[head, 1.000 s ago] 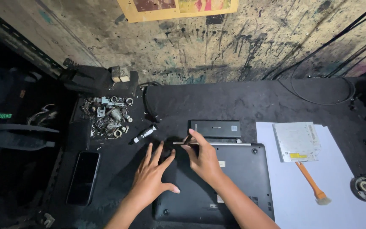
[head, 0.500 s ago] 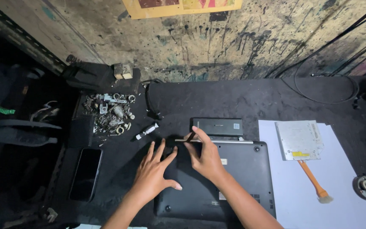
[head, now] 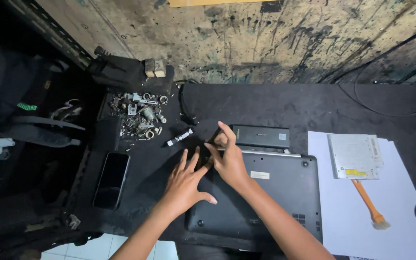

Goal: Disassembling a laptop by removing the battery, optical drive, and back cover to access internal components.

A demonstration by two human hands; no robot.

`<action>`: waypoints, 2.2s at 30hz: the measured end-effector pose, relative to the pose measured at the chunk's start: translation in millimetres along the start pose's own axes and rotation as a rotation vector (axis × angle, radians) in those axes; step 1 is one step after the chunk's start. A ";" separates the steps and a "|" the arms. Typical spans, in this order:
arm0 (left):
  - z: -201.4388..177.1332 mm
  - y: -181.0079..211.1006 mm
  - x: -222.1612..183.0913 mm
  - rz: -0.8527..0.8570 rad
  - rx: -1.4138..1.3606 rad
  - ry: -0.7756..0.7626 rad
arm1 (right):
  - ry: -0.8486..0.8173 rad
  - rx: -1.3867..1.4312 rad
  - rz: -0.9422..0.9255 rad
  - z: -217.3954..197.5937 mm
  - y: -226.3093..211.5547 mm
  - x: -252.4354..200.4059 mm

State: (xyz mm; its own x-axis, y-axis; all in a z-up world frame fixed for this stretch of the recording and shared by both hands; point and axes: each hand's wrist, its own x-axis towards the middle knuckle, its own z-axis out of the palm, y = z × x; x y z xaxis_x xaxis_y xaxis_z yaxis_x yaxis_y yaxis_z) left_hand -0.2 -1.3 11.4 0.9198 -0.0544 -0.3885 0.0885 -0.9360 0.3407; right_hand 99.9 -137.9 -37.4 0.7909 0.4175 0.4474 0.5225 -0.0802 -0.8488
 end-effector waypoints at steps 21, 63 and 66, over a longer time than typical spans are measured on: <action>-38.8 28.6 -11.0 -0.055 0.077 -0.111 | -0.053 -0.286 -0.118 5.5 4.4 -2.8; -34.1 28.5 -9.0 -0.043 0.156 -0.106 | 0.310 0.238 -0.123 -25.3 -28.4 -1.5; -40.9 34.7 -11.6 -0.059 0.112 -0.132 | 0.335 0.199 -0.132 -80.7 -62.9 -19.7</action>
State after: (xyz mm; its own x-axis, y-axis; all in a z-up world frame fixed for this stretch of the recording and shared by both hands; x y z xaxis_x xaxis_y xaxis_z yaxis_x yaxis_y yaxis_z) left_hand 7.8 -18.9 62.8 0.8553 -0.0362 -0.5169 0.0912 -0.9715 0.2188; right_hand 77.2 -214.2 29.9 0.7984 0.0923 0.5951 0.5805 0.1446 -0.8013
